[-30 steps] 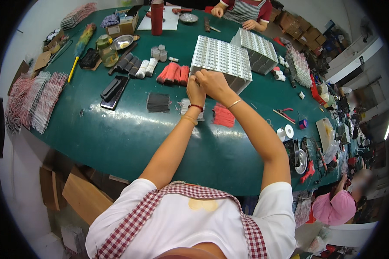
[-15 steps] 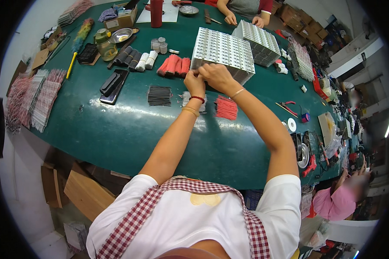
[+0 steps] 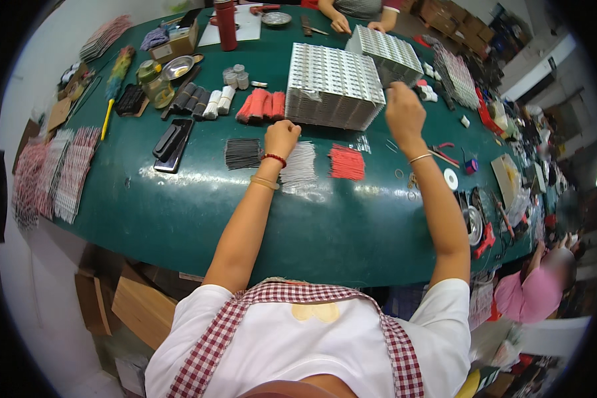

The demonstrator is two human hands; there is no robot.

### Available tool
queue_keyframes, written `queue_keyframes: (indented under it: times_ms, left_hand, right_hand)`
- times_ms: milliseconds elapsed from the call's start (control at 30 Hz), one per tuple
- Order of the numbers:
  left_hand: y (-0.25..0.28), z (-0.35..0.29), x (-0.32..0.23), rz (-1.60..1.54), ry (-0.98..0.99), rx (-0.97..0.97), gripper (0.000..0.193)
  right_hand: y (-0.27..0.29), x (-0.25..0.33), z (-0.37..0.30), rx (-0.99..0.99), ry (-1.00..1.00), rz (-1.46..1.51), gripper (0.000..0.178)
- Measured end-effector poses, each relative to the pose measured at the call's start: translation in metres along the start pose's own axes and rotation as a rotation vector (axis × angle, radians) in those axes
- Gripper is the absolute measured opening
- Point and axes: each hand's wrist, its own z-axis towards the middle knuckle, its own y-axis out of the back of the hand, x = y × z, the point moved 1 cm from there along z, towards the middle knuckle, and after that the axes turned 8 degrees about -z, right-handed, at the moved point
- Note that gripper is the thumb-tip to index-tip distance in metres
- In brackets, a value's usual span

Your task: Organizing and processing LED light panels, including cutting wires and bundling components.

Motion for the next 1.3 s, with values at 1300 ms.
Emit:
queue_keyframes:
  times_ms: [1300]
  left_hand:
    - [0.018, 0.311, -0.203, 0.096, -0.011, 1.354, 0.02]
  right_hand:
    - [-0.068, -0.096, 0.259, 1.333, -0.086, 0.444, 0.017]
